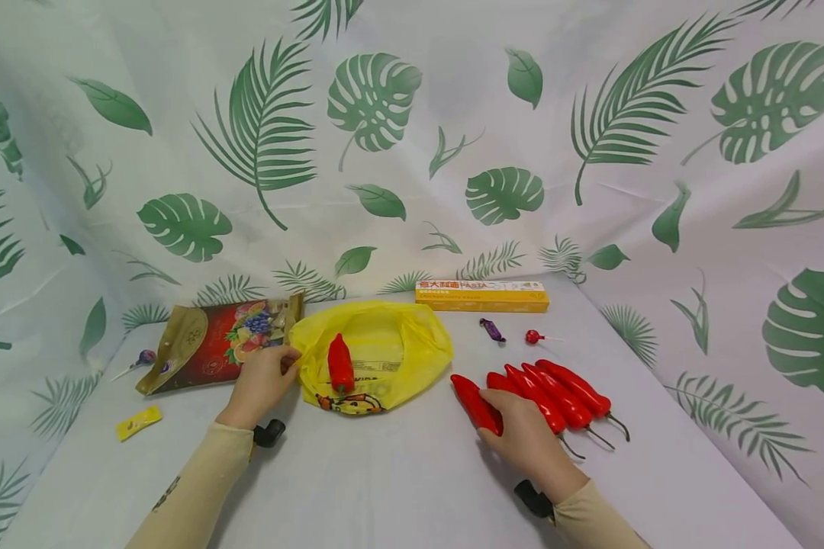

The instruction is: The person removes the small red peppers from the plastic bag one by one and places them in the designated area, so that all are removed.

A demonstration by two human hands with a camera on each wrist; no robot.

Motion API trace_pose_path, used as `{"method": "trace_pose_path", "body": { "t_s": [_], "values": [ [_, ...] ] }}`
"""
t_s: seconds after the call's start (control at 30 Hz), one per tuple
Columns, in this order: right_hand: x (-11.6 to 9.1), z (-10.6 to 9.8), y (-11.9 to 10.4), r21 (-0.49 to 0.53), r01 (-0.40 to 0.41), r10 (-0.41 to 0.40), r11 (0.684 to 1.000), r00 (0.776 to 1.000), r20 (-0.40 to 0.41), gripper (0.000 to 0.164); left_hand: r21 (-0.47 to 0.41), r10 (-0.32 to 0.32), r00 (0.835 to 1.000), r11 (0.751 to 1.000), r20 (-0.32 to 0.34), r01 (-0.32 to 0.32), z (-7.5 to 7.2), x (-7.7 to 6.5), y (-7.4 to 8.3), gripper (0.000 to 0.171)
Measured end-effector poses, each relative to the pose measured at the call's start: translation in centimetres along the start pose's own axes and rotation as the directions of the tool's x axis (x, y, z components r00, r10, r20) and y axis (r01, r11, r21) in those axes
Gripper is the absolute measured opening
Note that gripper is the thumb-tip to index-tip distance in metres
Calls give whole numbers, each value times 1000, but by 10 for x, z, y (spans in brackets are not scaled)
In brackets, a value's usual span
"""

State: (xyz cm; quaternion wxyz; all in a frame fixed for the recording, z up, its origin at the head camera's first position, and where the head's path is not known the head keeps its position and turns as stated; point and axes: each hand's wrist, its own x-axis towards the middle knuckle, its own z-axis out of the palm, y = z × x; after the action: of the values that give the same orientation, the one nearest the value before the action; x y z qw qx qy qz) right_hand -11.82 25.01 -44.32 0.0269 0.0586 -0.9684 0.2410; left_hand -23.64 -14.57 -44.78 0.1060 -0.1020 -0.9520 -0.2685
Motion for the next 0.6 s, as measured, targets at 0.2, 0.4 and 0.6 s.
{"method": "trace_pose_path", "body": {
  "t_s": [0.2,0.4,0.6],
  "values": [
    [-4,2,0,-35,-6,5,999,1000,-20,65,-5,4,1000,1000,2,-4,0,0,1,16],
    [-4,4,-1,-48,-5,4,999,1000,-31,63,-6,9,1000,1000,0,-9,2,0,0,17],
    [3,3,-5,-43,-19,16,999,997,-69,68,-12,13,1000,1000,-12,-13,2,-1,1,16]
  ]
}}
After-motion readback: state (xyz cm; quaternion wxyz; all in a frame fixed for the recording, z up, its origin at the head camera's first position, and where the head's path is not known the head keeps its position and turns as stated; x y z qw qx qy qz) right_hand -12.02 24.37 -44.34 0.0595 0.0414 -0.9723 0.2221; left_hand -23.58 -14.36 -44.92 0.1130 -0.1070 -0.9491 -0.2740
